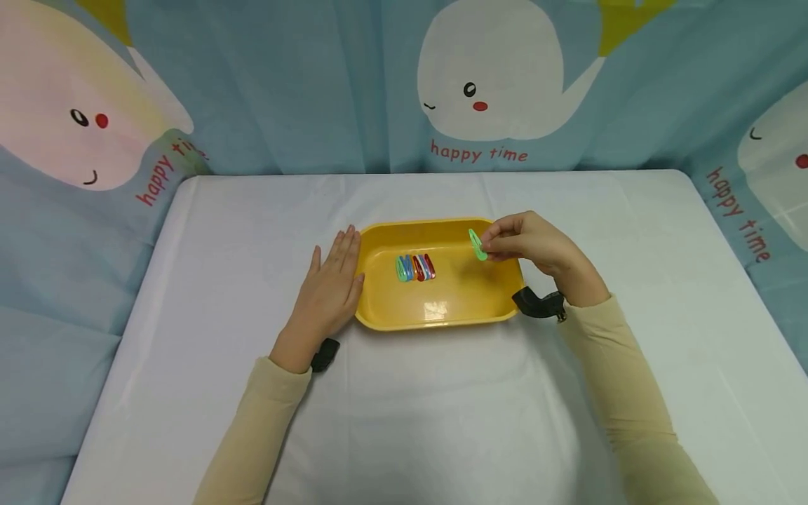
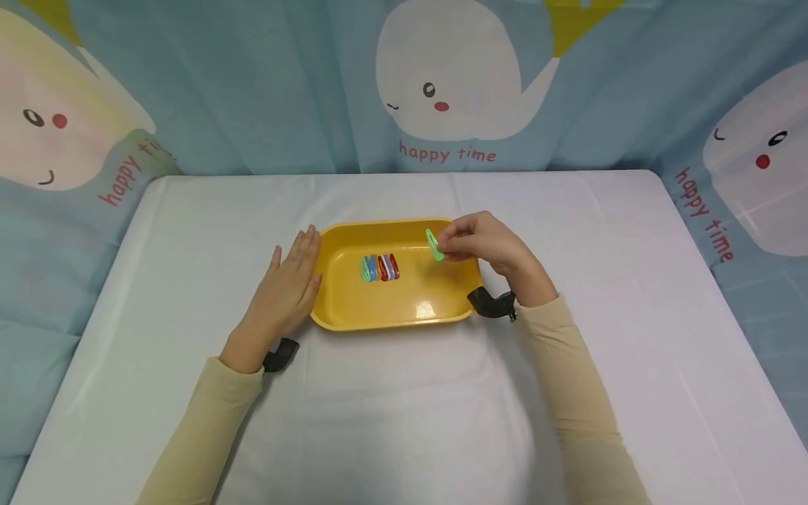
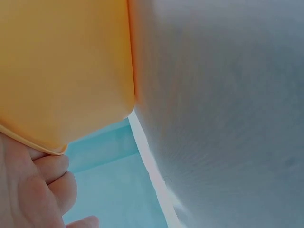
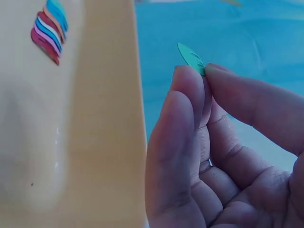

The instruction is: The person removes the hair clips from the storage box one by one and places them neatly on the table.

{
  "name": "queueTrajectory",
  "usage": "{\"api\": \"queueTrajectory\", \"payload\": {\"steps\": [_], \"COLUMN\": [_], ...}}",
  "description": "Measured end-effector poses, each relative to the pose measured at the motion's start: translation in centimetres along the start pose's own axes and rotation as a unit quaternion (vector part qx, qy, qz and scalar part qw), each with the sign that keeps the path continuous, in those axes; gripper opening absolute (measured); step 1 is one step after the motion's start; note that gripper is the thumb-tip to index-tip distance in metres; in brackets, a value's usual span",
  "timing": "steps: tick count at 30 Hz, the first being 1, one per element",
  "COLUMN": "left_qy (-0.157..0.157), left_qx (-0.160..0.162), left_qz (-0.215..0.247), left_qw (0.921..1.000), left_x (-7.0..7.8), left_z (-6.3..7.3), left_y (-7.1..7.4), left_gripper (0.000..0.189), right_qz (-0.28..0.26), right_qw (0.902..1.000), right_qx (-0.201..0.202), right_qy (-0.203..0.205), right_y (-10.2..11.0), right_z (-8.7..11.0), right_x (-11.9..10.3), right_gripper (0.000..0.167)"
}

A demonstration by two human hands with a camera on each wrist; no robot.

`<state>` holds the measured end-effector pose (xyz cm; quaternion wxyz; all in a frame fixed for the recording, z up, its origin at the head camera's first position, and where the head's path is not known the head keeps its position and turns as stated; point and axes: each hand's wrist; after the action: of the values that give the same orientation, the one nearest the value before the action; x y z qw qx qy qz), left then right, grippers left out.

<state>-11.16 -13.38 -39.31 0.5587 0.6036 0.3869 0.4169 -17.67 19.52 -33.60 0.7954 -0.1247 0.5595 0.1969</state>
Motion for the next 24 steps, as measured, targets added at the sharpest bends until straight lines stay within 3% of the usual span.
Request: {"api": "queueTrajectory", "payload": {"steps": [11,24], "left_qy": [-0.006,-0.006], "left_qx": [0.001,0.005], "left_qz": [0.002,0.006], "left_qw": [1.0,1.0], "left_x": [-0.1,-0.2], "left_z": [0.0,0.0], "left_y": [-0.1,0.1], "left_gripper": [0.061,0.061], "right_qz": [-0.036,-0.119], "right_qw": [0.999,0.9906], "right_qx": [0.014,0.026], "right_qy": [0.024,0.062], "right_y": [1.4,3.3], "right_z": [1.9,2.6], "right_x": [0.6,2.0], "right_gripper": [0.01,0.011]}}
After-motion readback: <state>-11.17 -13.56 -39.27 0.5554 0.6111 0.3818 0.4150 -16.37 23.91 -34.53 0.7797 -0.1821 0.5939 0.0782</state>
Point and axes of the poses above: each hand's wrist, its own z-axis away from the middle knuckle, its own y-axis out of the back of the hand, x = y × z, and after that the axes turned 13 degrees about -z, right-handed
